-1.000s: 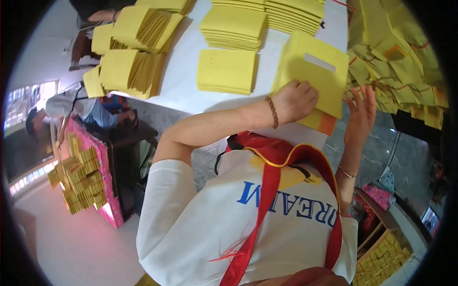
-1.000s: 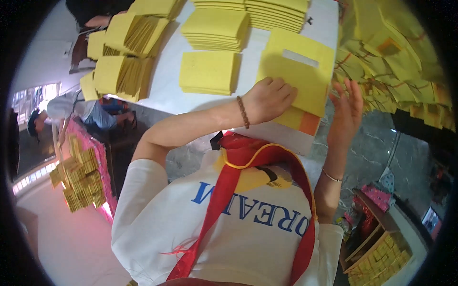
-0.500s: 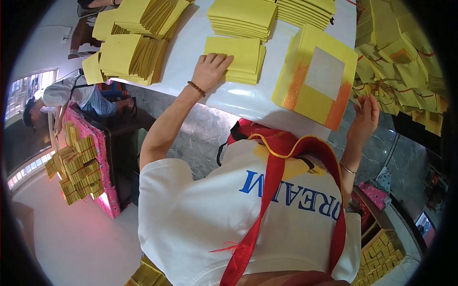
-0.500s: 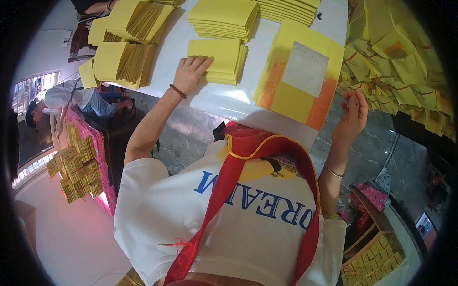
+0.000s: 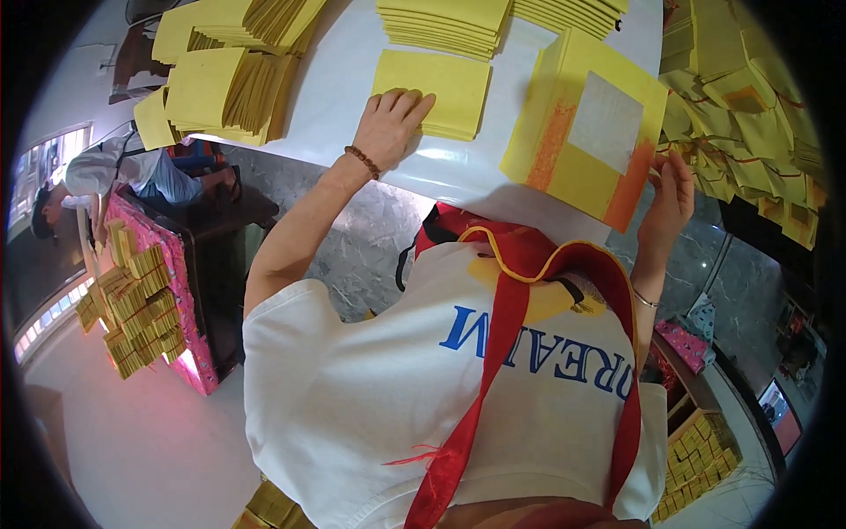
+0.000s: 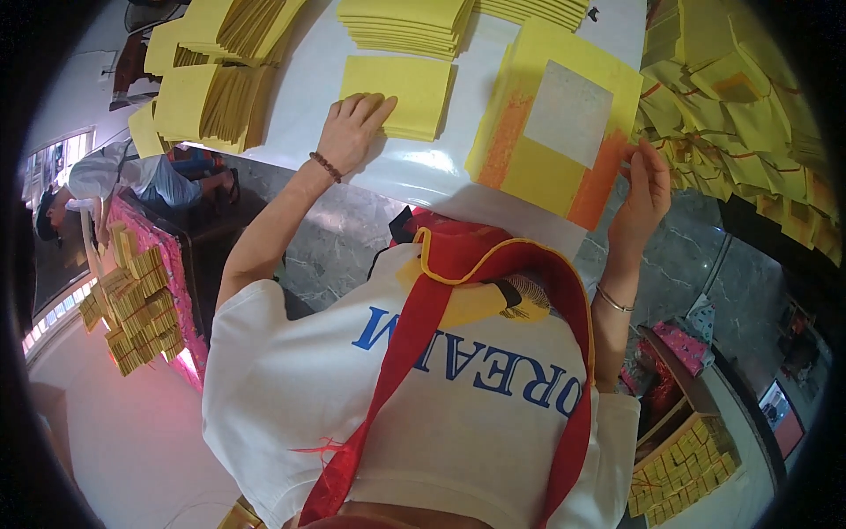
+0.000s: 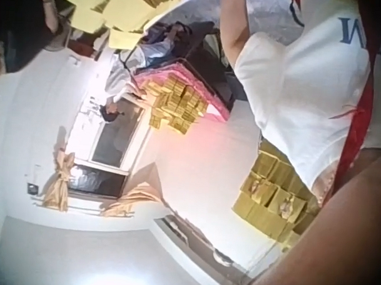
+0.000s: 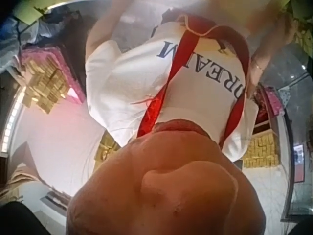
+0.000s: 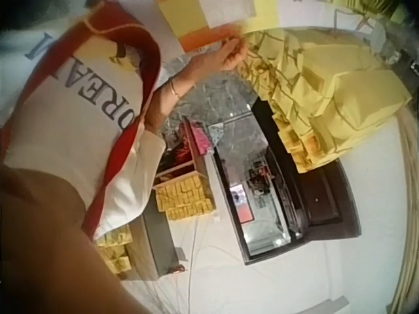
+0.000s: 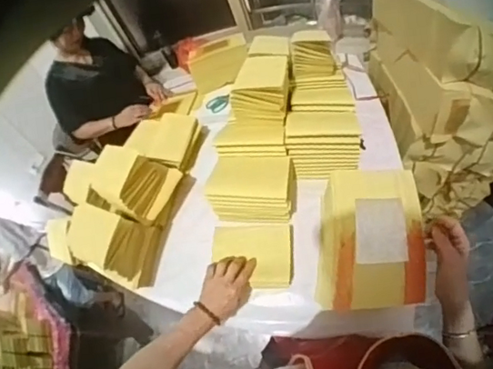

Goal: Folding individual sheets of yellow ritual paper with a silver foil center and stacking them into piles.

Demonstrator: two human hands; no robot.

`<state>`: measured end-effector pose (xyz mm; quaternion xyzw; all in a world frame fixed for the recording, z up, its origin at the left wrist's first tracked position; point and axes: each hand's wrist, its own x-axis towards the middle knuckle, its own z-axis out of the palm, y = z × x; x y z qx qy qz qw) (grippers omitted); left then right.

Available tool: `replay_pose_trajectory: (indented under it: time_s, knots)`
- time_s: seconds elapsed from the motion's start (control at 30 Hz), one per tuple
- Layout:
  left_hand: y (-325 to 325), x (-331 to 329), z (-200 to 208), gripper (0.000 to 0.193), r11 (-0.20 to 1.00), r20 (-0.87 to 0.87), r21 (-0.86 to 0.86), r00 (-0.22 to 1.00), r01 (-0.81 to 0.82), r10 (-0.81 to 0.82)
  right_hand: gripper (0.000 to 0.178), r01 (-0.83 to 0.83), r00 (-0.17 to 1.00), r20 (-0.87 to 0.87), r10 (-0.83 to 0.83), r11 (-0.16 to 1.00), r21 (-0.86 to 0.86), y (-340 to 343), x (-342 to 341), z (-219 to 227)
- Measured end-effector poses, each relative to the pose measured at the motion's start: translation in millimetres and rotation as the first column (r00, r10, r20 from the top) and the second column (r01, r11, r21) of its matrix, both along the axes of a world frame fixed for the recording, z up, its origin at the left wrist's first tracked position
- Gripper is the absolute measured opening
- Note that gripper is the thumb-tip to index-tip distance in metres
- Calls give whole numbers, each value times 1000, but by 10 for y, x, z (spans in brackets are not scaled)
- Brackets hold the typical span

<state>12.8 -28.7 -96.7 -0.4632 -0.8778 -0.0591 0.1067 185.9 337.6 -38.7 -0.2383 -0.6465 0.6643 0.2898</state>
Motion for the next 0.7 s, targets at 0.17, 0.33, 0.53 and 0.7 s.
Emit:
replay_pose_trajectory:
  time_s: [0.17, 0.33, 0.53, 0.7]
  knots:
    - [16, 64, -32, 55, 997, 51, 47, 997, -53, 51, 21, 4, 1000, 26, -9, 985, 173, -43, -9, 19]
    - [-3, -70, 138, 52, 997, 220, 5, 972, -80, 77, 23, -196, 980, 88, 180, 955, 222, -59, 35, 79]
    - [120, -323, 389, 46, 982, 300, 176, 954, -63, 8, 21, -143, 982, 172, 81, 911, 388, -53, 148, 18]
    - [811, 212, 906, 33, 921, 361, 379, 901, 93, -240, 14, -212, 976, 183, 120, 722, 658, -110, 95, 153]
